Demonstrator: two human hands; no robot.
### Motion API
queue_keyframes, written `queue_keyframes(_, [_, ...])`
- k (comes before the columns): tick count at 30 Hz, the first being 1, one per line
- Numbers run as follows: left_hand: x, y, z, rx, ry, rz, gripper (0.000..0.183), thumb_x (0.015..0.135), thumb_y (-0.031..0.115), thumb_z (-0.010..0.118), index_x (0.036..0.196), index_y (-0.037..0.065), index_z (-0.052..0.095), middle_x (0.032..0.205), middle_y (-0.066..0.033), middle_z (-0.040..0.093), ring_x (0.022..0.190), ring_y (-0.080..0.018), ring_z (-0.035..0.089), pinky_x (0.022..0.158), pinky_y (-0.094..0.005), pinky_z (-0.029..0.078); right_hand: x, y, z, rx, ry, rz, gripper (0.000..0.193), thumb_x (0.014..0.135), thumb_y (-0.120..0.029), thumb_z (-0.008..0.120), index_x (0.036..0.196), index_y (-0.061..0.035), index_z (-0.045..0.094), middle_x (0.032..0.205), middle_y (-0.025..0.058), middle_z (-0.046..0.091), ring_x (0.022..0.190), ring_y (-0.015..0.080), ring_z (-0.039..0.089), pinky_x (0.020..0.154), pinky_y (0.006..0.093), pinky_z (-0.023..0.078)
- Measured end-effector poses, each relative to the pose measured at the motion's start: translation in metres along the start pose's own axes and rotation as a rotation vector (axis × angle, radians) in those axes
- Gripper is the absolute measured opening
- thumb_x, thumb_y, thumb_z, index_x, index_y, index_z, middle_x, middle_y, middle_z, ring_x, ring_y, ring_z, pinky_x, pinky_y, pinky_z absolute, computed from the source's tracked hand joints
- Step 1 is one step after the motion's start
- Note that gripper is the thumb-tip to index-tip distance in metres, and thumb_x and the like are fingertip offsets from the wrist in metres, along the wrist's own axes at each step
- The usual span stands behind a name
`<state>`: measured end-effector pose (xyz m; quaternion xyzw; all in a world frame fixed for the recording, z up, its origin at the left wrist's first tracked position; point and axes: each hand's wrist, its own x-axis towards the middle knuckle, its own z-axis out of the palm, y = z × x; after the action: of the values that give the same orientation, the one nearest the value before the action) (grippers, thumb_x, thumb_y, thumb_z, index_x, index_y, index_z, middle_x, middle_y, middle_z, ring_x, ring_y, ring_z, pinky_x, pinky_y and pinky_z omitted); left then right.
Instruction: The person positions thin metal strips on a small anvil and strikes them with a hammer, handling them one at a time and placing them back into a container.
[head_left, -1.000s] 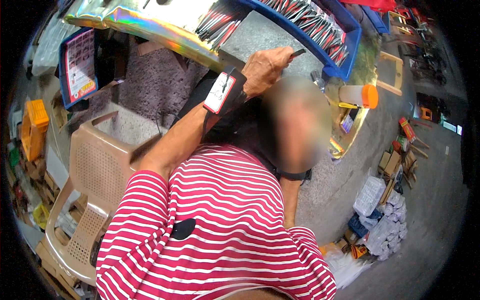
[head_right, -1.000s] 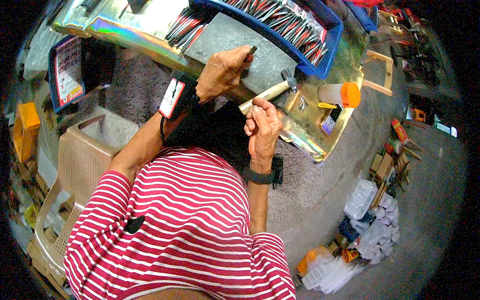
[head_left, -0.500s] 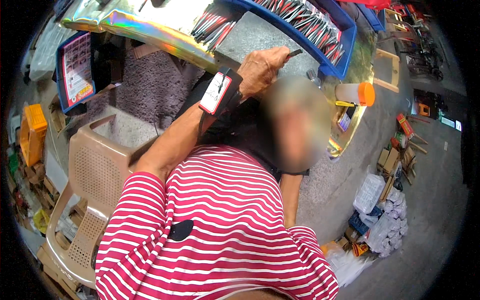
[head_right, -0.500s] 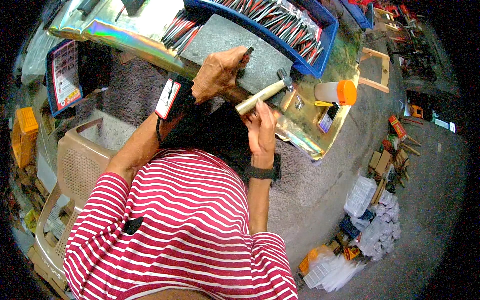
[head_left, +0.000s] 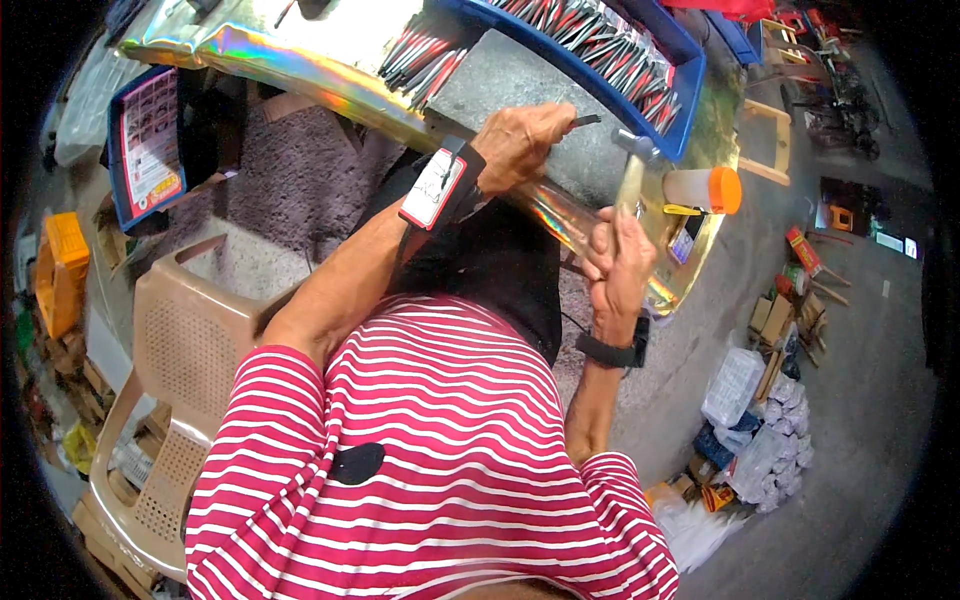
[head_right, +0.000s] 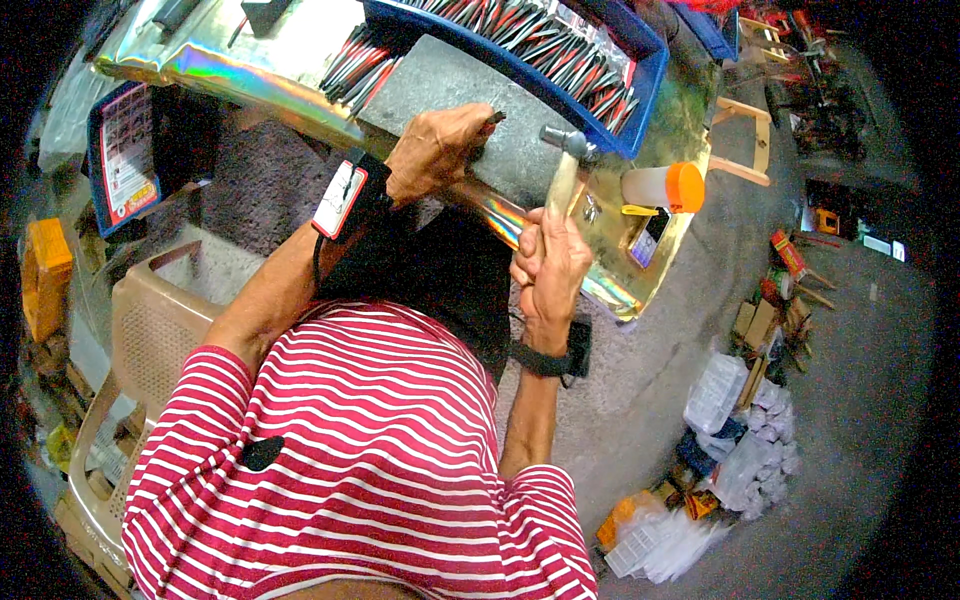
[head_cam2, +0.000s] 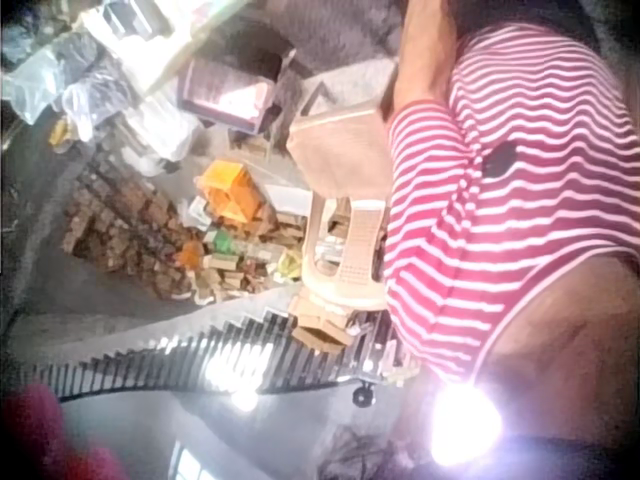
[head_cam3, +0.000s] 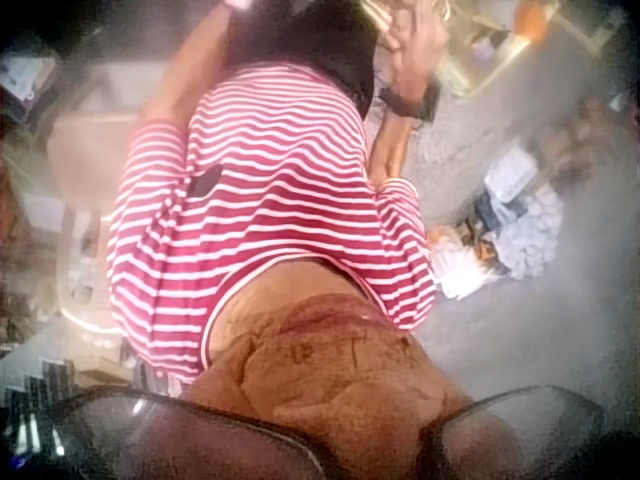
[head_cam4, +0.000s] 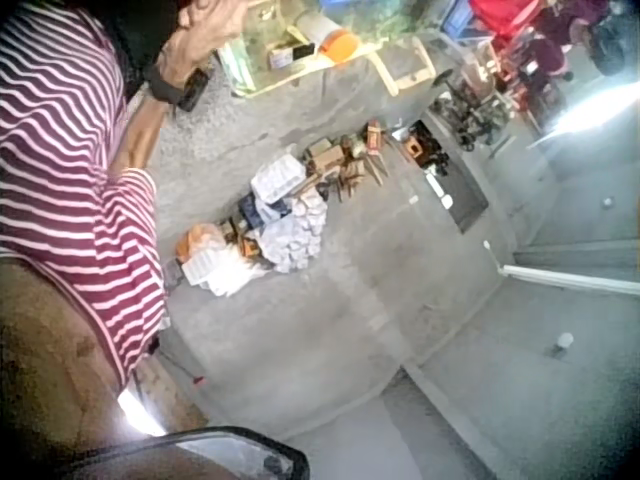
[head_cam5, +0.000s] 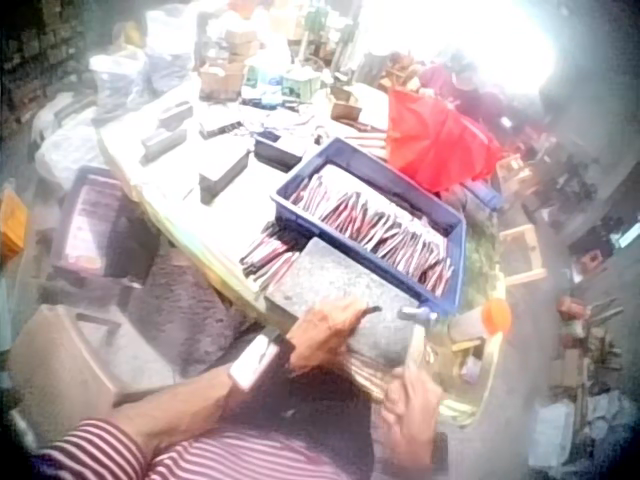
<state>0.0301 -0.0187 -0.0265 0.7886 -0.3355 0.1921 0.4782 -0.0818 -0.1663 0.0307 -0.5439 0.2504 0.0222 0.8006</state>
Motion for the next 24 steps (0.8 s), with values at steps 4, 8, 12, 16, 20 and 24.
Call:
queue_keyframes(4, [-0.003, -0.002, 0.0, -0.003, -0.029, -0.037, 0.026, 0.065, -0.004, 0.053, 0.087, 0.003, 0.042, 0.076, -0.0122, 0.051, 0.07, -0.032, 0.054, 0.058, -0.0367, 0.044, -0.022, -0.032, 0.021, -0.446, 0.019, -0.339, 0.021, 0.087, -0.021, 0.048, 0.084, -0.001, 0.051, 0.053, -0.001, 0.043, 0.038, 0.0023, 0.032, 0.034, 0.0158, 0.024])
queue_keyframes(8, [-0.002, -0.003, 0.001, -0.012, -0.016, -0.017, 0.023, 0.066, -0.003, 0.053, 0.085, 0.004, 0.043, 0.074, -0.0122, 0.05, 0.068, -0.0319, 0.053, 0.056, -0.0369, 0.044, -0.035, -0.05, 0.029, -0.783, 0.052, -0.601, 0.02, 0.087, -0.021, 0.049, 0.086, -0.0012, 0.052, 0.053, -0.0029, 0.042, 0.042, 0.0014, 0.034, 0.037, 0.0165, 0.024])
queue_keyframes(12, [-0.001, 0.002, 0.0, -0.021, 0.005, -0.021, 0.021, 0.066, -0.002, 0.052, 0.083, 0.005, 0.042, 0.071, -0.012, 0.049, 0.066, -0.0321, 0.053, 0.054, -0.037, 0.043, -0.026, -0.052, 0.024, -1.083, 0.022, -0.746, 0.018, 0.086, -0.019, 0.05, 0.089, -0.001, 0.053, 0.059, -0.003, 0.043, 0.051, 0.0033, 0.038, 0.044, 0.0182, 0.03])
queue_keyframes(16, [-0.001, 0.001, -0.002, -0.022, -0.036, -0.05, 0.021, 0.066, -0.002, 0.051, 0.083, 0.005, 0.042, 0.071, -0.0123, 0.049, 0.065, -0.0324, 0.052, 0.053, -0.0376, 0.042, -0.03, -0.061, 0.03, -1.241, 0.017, -0.788, 0.017, 0.085, -0.017, 0.051, 0.092, -0.0011, 0.054, 0.063, -0.0027, 0.044, 0.055, 0.0045, 0.04, 0.048, 0.0197, 0.032])
queue_keyframes(20, [-0.002, -0.002, 0.0, -0.003, -0.023, -0.016, 0.02, 0.067, -0.003, 0.051, 0.083, 0.004, 0.041, 0.072, -0.0133, 0.049, 0.067, -0.0329, 0.052, 0.055, -0.0386, 0.042, -0.051, -0.085, 0.046, -1.054, 0.166, -0.862, 0.018, 0.085, -0.015, 0.05, 0.094, -0.0012, 0.055, 0.059, -0.0027, 0.045, 0.051, 0.0033, 0.037, 0.044, 0.0165, 0.028])
queue_keyframes(24, [-0.002, 0.001, 0.0, -0.027, 0.015, -0.009, 0.02, 0.067, -0.003, 0.05, 0.083, 0.004, 0.041, 0.072, -0.0136, 0.048, 0.068, -0.0332, 0.051, 0.055, -0.039, 0.042, -0.045, -0.074, 0.037, -0.367, 0.034, -0.798, 0.02, 0.087, -0.016, 0.046, 0.098, 0.0001, 0.05, 0.054, -0.0006, 0.045, 0.042, 0.0033, 0.032, 0.039, 0.0155, 0.025])
